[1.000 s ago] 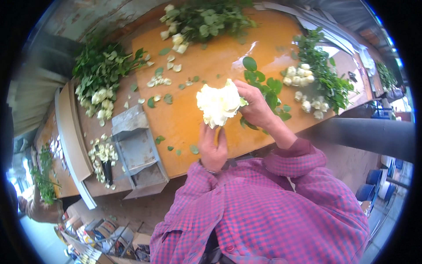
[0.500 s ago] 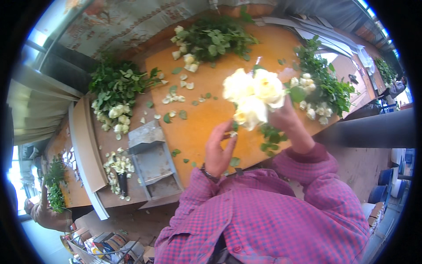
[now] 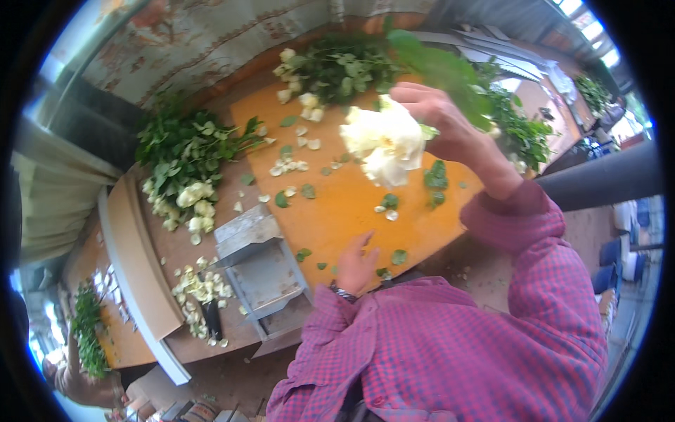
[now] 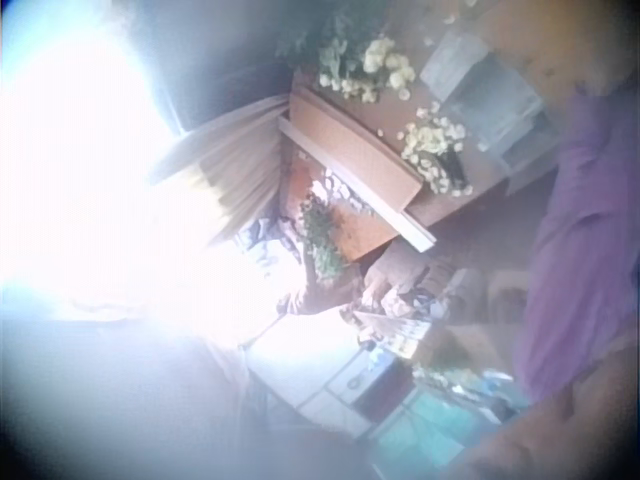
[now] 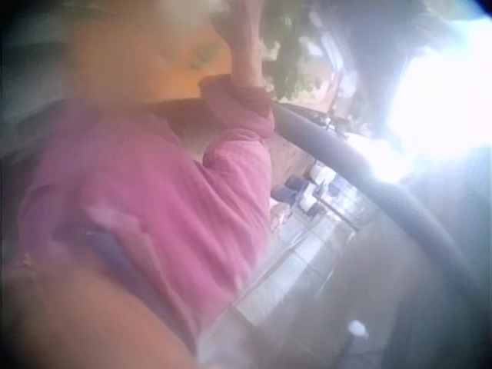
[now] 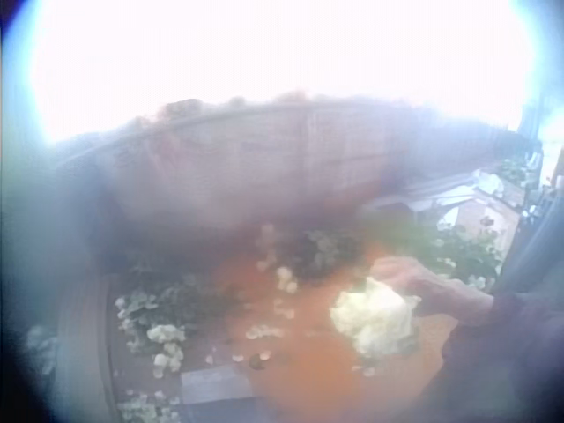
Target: The person arranges white roses into a cardboard box lined with white paper. They repeatedly pick up roses, place them in the box, and adjust the paper and flowers. The person also uses a stapler to secure the paper inside the box.
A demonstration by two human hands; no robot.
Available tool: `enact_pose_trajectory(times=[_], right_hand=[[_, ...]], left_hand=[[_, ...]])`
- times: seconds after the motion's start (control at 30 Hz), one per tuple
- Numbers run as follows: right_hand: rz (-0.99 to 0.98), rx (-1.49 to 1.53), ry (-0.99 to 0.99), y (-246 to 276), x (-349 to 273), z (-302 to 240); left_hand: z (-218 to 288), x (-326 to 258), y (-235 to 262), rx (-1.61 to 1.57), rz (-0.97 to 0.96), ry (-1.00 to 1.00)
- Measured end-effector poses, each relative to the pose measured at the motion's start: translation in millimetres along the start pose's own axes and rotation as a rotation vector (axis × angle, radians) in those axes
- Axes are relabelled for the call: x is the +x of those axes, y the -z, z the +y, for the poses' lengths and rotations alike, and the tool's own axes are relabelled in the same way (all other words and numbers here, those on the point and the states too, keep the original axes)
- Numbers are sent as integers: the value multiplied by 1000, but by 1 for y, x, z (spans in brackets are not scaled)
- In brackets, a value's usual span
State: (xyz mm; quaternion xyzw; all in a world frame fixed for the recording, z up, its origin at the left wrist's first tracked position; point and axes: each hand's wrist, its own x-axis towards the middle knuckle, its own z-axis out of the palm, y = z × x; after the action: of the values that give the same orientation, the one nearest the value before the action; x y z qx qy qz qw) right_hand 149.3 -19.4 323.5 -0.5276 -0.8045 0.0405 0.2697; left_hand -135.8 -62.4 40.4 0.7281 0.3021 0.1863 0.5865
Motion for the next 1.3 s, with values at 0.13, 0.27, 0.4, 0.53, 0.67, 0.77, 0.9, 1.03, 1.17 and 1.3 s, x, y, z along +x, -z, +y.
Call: enact_pose_trajectory(times=[0.13,0.27,0.4,0.53,0.67,0.77,0.9,1.03,1.17,1.3], right_hand=[[36,-32,45,-1,12,1],[-80,-322,46,13,27,12],[-108,-569,127,18,55,50],[-176,-693,279,9,92,133],[-302,-683,381,-27,123,227],[-390,-625,467,-76,138,286],[-486,-565,529,-142,136,346],[-522,-457,541,-181,105,380],[-611,-478,508,-192,85,397],[-603,-534,471,-199,82,395]], left_hand=[[-1,5,11,103,55,-35],[-16,24,4,359,215,-119],[-48,57,-9,586,153,55],[-86,68,-8,627,202,98],[-104,62,-12,666,250,16],[-106,62,-13,670,260,39],[-103,65,-13,676,280,50],[-102,63,-16,693,309,49],[-101,62,-17,698,294,88],[-96,66,-14,704,309,66]])
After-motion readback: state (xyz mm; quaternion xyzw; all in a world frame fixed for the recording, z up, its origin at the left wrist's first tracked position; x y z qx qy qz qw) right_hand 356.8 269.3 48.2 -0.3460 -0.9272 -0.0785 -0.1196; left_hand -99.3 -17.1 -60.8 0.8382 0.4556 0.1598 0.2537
